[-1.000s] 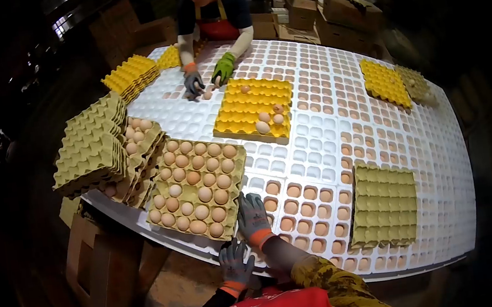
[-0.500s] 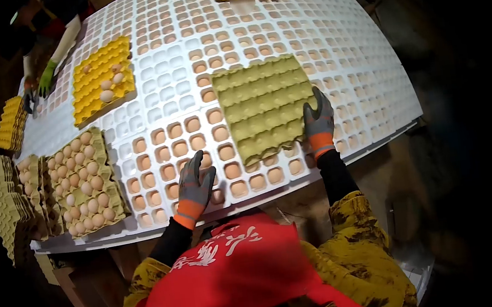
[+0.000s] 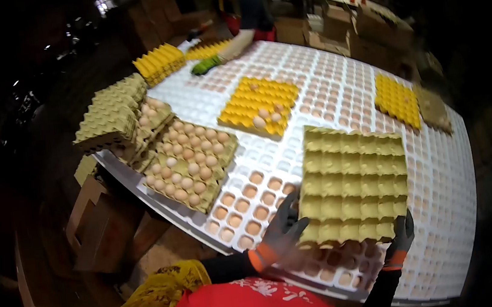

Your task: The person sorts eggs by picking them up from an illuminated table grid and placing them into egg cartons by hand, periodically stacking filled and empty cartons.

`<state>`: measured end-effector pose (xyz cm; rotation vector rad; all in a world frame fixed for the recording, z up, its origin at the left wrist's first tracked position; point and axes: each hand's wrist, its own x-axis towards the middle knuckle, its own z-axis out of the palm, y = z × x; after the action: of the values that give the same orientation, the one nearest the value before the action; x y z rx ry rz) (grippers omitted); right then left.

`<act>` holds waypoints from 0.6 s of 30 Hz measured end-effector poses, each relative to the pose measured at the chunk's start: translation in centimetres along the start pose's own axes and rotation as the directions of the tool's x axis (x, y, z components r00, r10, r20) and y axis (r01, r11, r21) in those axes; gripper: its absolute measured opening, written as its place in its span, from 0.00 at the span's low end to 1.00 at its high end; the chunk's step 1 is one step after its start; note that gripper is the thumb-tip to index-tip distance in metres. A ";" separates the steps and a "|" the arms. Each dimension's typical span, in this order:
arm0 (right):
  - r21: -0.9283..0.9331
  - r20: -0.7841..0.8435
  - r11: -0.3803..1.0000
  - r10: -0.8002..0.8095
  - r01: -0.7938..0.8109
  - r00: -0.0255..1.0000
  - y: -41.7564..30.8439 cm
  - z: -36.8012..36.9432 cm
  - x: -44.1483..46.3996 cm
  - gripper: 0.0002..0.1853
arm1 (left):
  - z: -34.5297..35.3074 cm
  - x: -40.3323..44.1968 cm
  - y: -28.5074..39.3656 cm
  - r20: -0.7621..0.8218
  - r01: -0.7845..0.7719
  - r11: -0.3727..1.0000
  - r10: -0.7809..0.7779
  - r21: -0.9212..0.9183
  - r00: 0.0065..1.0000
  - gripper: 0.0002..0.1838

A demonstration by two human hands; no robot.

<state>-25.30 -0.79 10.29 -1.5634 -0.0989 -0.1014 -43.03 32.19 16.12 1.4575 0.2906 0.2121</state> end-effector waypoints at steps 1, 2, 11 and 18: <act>0.035 0.088 0.998 -0.054 0.051 0.995 -0.3 3.7 1.4 0.26 | -1.8 0.3 -0.4 -0.128 -0.092 0.996 0.089 -0.019 0.988 0.37; 0.053 0.125 0.993 -0.114 0.108 0.986 -0.3 8.0 2.6 0.26 | -4.7 1.1 -0.9 -0.214 -0.276 0.956 0.292 0.102 0.932 0.37; 0.577 0.444 0.754 -0.612 0.314 0.654 -16.8 57.3 -2.6 0.19 | -36.7 -6.1 11.9 -0.728 -0.516 0.754 0.609 0.406 0.316 0.26; 0.535 0.653 0.828 -0.531 0.167 0.540 -24.5 87.1 -3.9 0.18 | -52.3 -6.8 12.9 -0.726 -0.456 0.748 0.632 0.482 0.271 0.35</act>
<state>-32.15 86.20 34.49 -1.0202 -1.1010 0.2887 -65.77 80.72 24.75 1.4696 0.6233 1.6146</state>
